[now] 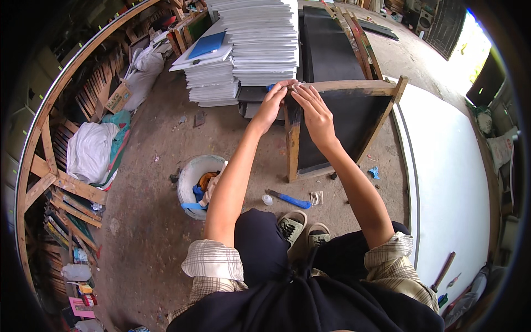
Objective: The person sits on the floor and wipes a black rectangular surface inside a wooden frame using a small white cloth. They repeatedly apply a liquid from a small bottle onto the cloth and wipe the surface in circular and back-and-forth motions. The person also briefly handles a wooden frame piece and a blue tool before resuming the wiping task.
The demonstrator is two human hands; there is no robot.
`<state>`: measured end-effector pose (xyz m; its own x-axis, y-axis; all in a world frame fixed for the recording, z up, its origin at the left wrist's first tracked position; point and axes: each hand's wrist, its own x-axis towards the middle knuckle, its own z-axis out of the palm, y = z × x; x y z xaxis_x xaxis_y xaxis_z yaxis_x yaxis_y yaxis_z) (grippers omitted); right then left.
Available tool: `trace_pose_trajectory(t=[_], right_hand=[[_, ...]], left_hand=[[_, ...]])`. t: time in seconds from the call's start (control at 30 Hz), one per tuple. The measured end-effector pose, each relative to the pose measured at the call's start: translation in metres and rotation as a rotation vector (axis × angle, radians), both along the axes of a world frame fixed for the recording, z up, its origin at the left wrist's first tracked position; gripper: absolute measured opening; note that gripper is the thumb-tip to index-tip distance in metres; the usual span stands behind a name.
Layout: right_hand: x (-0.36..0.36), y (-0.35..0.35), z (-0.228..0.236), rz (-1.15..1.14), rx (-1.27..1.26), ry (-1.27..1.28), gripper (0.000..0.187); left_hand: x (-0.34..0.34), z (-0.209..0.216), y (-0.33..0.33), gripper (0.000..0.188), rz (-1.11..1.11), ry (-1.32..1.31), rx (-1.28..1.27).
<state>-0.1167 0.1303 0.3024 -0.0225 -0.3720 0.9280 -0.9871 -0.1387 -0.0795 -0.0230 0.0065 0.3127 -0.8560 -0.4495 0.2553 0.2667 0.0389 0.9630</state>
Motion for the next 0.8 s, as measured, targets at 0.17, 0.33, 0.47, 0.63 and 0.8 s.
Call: trace_pose_trajectory(t=[0.17,0.33,0.47,0.63,0.8], right_hand=[[-0.004,0.008,0.009,0.093,0.037,0.084,0.036],[-0.018,-0.002,0.023,-0.038,0.070,-0.049,0.031],[-0.002,-0.012,0.016,-0.108,0.111,-0.032,0.033],[-0.001,-0.015,0.014,-0.136,0.044,-0.010,0.024],[0.004,-0.006,0.014,-0.108,0.031,-0.051,0.018]], left_hand=[[0.000,0.001,-0.001,0.027,0.009,0.036,0.040],[-0.004,-0.003,0.002,0.021,0.064,0.074,0.046],[-0.008,-0.017,-0.001,0.015,0.176,0.119,0.088],[-0.007,-0.021,-0.008,0.020,0.119,0.093,0.068],[-0.002,-0.004,0.002,0.022,0.053,0.110,-0.001]])
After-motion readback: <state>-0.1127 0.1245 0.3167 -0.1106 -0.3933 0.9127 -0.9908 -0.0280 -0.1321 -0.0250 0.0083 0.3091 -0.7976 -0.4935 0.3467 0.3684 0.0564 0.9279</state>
